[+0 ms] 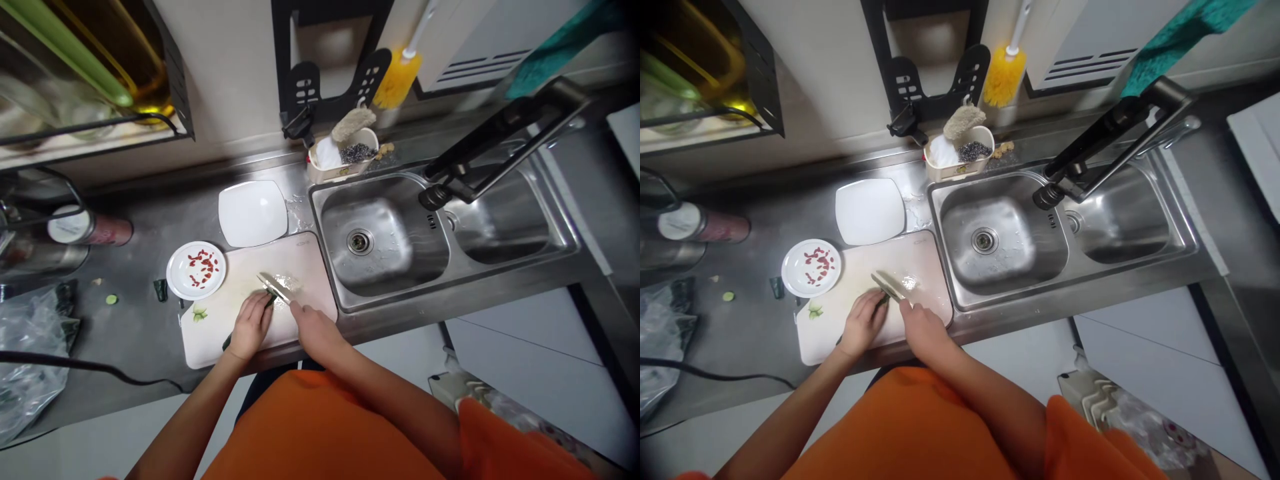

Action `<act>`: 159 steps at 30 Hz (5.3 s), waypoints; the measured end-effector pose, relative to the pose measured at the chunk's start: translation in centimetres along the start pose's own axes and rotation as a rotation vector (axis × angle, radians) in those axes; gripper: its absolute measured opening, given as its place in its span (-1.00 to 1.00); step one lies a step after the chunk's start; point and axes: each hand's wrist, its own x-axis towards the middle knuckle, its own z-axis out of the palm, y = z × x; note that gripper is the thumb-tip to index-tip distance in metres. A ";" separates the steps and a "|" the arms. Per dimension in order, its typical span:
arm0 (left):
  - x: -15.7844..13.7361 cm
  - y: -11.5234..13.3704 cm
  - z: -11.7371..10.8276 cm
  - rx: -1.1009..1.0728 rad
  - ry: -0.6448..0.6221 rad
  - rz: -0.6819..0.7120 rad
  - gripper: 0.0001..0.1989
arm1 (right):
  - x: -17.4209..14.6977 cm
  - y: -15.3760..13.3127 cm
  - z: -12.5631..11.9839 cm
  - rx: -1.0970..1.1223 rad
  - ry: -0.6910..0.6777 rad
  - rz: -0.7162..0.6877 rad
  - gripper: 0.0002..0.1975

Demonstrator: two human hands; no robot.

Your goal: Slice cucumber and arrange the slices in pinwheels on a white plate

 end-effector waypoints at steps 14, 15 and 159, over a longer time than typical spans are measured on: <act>-0.2 0.0 0.1 0.038 0.030 0.026 -0.72 | -2.7 -0.1 0.3 -0.092 -0.039 0.017 -0.64; -0.2 0.0 0.1 0.040 0.030 0.028 -0.72 | -2.7 -0.1 0.3 -0.093 -0.040 0.015 -0.63; 0.1 0.0 -0.1 -0.025 -0.011 0.000 -0.71 | 3.1 -1.4 1.9 0.079 0.010 -0.011 -0.62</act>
